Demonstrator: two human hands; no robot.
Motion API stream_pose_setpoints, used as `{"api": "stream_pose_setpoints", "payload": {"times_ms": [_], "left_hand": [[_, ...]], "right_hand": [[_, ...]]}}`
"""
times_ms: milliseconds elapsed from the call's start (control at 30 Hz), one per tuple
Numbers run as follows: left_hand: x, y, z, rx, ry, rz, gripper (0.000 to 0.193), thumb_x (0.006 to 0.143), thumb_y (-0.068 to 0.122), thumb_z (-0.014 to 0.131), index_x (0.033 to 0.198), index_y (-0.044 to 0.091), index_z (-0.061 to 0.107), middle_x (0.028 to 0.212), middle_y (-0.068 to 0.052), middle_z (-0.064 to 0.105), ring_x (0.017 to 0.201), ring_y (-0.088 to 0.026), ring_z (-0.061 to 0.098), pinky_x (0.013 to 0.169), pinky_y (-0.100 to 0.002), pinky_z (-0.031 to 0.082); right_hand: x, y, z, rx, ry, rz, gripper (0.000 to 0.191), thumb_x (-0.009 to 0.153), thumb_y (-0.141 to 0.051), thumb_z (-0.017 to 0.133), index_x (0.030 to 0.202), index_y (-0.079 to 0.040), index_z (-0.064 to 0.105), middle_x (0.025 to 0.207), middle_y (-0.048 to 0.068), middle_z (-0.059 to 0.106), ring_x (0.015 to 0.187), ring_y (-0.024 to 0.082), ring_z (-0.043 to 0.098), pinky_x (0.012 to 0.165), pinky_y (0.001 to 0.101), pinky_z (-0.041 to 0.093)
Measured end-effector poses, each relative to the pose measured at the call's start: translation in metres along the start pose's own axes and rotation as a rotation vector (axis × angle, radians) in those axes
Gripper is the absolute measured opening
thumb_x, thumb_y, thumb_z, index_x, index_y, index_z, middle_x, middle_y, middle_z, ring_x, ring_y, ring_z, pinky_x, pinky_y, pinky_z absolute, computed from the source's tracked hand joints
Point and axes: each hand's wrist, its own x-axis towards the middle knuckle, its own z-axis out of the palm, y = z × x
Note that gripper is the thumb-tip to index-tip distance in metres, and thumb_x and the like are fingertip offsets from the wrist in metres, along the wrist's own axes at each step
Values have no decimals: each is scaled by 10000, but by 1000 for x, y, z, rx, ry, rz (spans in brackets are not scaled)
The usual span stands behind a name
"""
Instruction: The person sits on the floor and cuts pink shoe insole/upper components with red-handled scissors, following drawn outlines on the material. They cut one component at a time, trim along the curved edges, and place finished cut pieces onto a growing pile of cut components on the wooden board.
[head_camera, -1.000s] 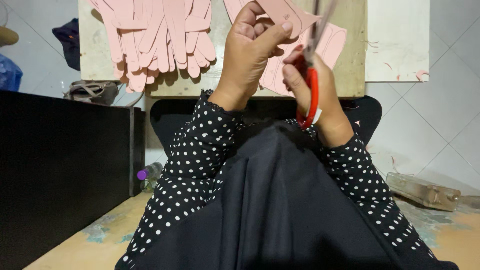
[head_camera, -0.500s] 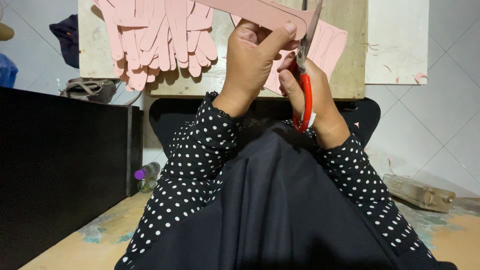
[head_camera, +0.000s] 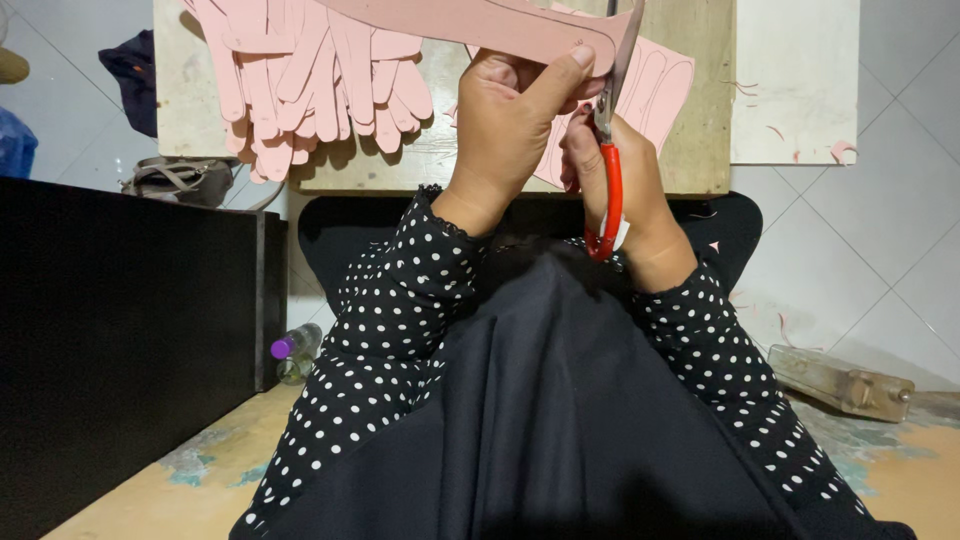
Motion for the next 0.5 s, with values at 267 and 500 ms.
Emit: {"api": "stream_pose_setpoints", "payload": {"times_ms": [267, 500], "left_hand": [[1, 1, -2, 53, 6, -23, 148, 1007, 66, 693, 1092, -56, 689, 1014, -116, 750, 910, -179, 743, 876, -350, 638], [6, 6, -10, 74, -32, -35, 140, 1005, 66, 696, 1060, -63, 690, 982, -115, 749, 879, -170, 740, 864, -356, 650]], "right_hand": [[-2, 7, 2, 40, 43, 26, 423, 1098, -416, 528, 1008, -7, 586, 762, 22, 581, 617, 89, 561, 550, 238, 464], [-2, 9, -1, -19, 31, 35, 449, 1094, -432, 544, 929, -16, 586, 725, 1, 570, 592, 75, 543, 549, 223, 463]]}}
